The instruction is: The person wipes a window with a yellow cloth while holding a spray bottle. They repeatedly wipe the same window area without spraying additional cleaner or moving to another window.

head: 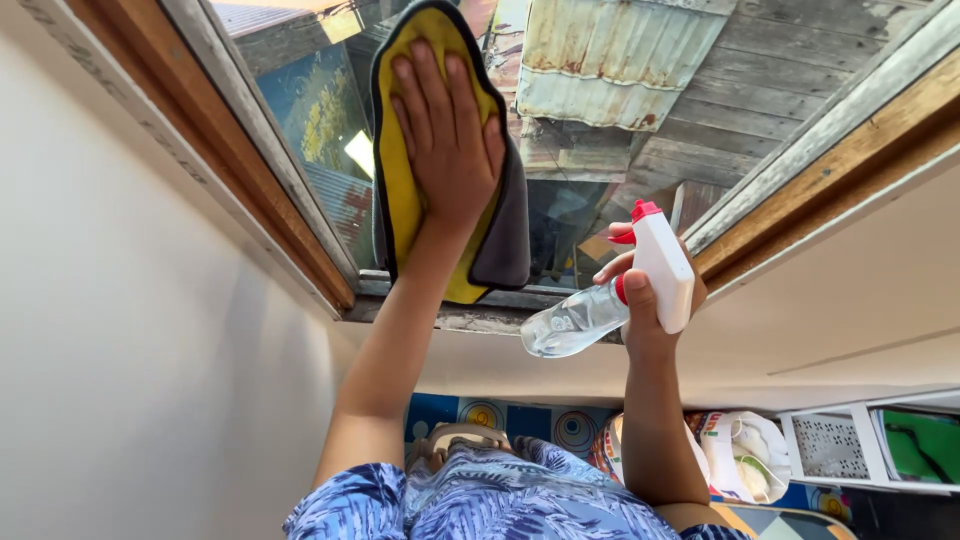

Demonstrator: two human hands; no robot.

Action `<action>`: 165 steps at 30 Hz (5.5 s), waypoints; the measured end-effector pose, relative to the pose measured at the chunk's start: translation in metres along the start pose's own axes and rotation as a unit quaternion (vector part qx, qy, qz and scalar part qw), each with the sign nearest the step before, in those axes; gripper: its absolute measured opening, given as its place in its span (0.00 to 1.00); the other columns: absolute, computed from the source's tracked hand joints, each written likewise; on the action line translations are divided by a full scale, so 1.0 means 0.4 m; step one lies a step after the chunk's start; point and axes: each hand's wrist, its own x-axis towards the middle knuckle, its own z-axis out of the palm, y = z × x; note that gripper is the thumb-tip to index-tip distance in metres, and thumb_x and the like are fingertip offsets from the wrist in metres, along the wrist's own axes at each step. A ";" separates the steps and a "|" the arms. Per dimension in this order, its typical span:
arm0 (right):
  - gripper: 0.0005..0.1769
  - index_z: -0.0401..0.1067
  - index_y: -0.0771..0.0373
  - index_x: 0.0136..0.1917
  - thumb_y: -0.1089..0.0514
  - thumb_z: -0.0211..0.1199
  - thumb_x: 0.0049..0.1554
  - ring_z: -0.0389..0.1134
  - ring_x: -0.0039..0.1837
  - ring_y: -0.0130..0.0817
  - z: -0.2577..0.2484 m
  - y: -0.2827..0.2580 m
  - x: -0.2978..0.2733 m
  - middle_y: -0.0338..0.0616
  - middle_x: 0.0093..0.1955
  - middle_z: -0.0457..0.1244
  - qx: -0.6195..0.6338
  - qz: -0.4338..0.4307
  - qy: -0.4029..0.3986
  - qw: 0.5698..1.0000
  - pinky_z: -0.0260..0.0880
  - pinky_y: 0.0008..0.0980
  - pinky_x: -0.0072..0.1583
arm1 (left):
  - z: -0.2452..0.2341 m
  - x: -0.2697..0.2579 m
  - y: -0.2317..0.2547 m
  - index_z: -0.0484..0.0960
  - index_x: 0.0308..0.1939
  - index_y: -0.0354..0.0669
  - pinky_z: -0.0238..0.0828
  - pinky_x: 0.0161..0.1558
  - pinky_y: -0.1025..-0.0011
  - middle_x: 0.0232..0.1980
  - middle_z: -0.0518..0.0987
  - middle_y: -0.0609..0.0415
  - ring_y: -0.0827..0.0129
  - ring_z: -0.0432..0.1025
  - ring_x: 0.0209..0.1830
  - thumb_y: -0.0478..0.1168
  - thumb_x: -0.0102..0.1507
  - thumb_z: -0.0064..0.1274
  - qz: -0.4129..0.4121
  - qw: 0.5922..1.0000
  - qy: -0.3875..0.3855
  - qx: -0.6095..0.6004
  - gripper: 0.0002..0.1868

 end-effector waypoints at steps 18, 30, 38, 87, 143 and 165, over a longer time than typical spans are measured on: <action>0.44 0.64 0.79 0.66 0.34 0.59 0.60 0.67 0.33 0.42 -0.016 -0.017 -0.025 0.62 0.54 0.67 0.003 0.081 0.018 0.997 0.66 0.31 0.41 | -0.018 -0.063 0.086 0.60 0.78 0.46 0.58 0.80 0.45 0.80 0.56 0.41 0.39 0.51 0.82 0.62 0.77 0.29 0.007 0.991 -0.112 -0.077 0.33; 0.30 0.64 0.77 0.53 0.42 0.57 0.63 0.68 0.27 0.41 -0.032 -0.007 0.010 0.57 0.35 0.66 0.001 -0.013 -0.028 1.000 0.71 0.32 0.40 | 0.036 -0.579 -0.052 0.77 0.65 0.40 0.69 0.62 0.59 0.63 0.77 0.44 0.54 0.73 0.63 0.47 0.70 0.50 0.173 0.938 -0.210 -0.215 0.22; 0.32 0.67 0.74 0.57 0.38 0.59 0.62 0.71 0.32 0.37 -0.034 0.000 -0.004 0.62 0.51 0.69 -0.008 0.002 -0.001 1.000 0.71 0.31 0.42 | 0.020 -0.162 0.018 0.72 0.71 0.39 0.56 0.72 0.50 0.72 0.68 0.36 0.40 0.61 0.73 0.58 0.76 0.28 0.091 0.992 -0.043 -0.071 0.32; 0.31 0.66 0.75 0.59 0.42 0.60 0.62 0.70 0.32 0.37 0.093 0.056 -0.026 0.63 0.55 0.68 0.004 0.041 -0.060 0.997 0.71 0.32 0.42 | -0.004 -0.273 -0.315 0.47 0.80 0.27 0.37 0.78 0.38 0.82 0.40 0.27 0.30 0.34 0.83 0.58 0.76 0.18 -0.176 0.983 -0.051 -0.008 0.40; 0.32 0.69 0.75 0.59 0.40 0.60 0.61 0.72 0.33 0.38 0.087 0.031 -0.050 0.62 0.54 0.69 0.004 0.069 -0.091 0.993 0.73 0.31 0.43 | -0.023 -0.694 -0.330 0.55 0.76 0.21 0.42 0.70 0.31 0.75 0.51 0.13 0.16 0.44 0.75 0.53 0.75 0.28 -0.066 0.988 -0.135 -0.013 0.37; 0.26 0.74 0.74 0.55 0.46 0.65 0.59 0.70 0.34 0.28 0.228 -0.010 -0.041 0.49 0.34 0.68 0.042 0.092 -0.133 0.986 0.68 0.24 0.41 | -0.019 -0.383 -0.306 0.51 0.79 0.27 0.39 0.74 0.34 0.80 0.44 0.22 0.25 0.37 0.80 0.53 0.76 0.17 -0.071 0.996 -0.049 0.012 0.36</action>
